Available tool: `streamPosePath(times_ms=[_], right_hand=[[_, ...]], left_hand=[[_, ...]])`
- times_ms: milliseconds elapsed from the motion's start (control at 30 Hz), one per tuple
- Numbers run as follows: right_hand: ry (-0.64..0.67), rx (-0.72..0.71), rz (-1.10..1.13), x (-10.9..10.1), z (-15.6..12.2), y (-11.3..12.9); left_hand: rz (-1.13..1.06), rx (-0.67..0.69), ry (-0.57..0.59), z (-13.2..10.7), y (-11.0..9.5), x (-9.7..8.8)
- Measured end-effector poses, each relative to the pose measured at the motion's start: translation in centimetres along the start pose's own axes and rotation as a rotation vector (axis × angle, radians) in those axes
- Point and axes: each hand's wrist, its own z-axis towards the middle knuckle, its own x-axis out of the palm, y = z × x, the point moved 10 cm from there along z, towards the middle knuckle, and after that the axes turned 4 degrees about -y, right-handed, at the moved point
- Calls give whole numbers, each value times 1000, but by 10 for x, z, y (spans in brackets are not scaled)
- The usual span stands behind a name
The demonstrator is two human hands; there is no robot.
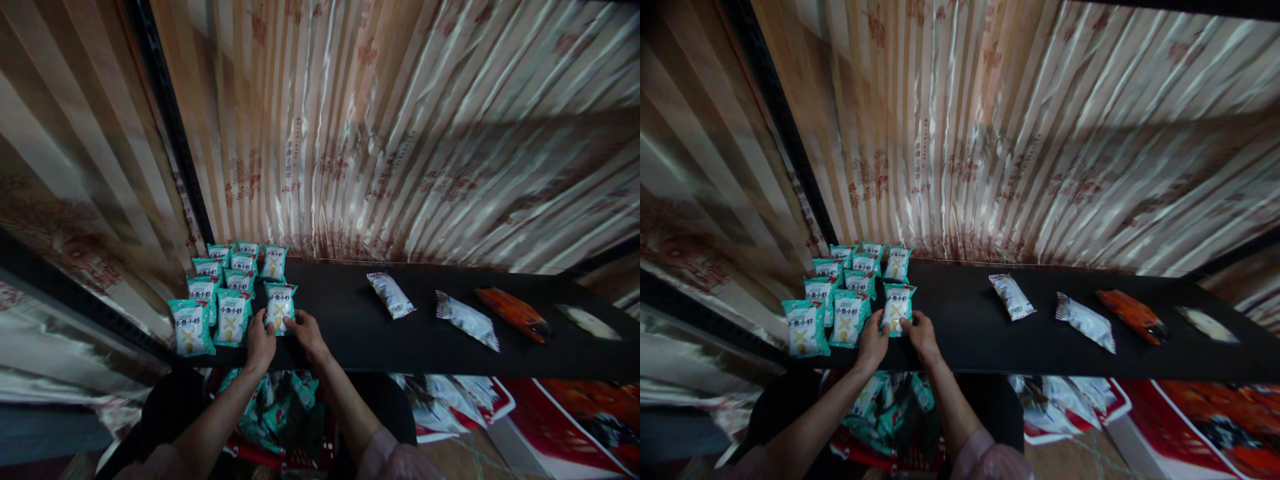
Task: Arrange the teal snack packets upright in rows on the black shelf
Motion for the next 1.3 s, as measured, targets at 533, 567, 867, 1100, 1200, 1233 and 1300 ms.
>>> streamPosePath(times_ms=[533, 567, 867, 1100, 1200, 1233, 1300], right_hand=[[-27, -37, -64, 3, 16, 5], [-29, -36, -65, 3, 17, 5], [-67, -50, -97, 2, 33, 4], [-76, -64, -117, 5, 40, -1], [-92, -63, -152, 6, 43, -2], [-97, -61, -163, 6, 44, -2], [-110, -54, -183, 6, 46, -1]], left_hand=[[138, 44, 6, 12, -6, 10], [147, 52, 7, 14, -7, 11], [183, 91, -23, 23, -16, 17], [184, 87, -23, 28, -15, 18], [164, 82, -48, 31, -14, 17], [159, 81, -52, 32, -14, 18], [151, 84, -57, 34, -14, 18]])
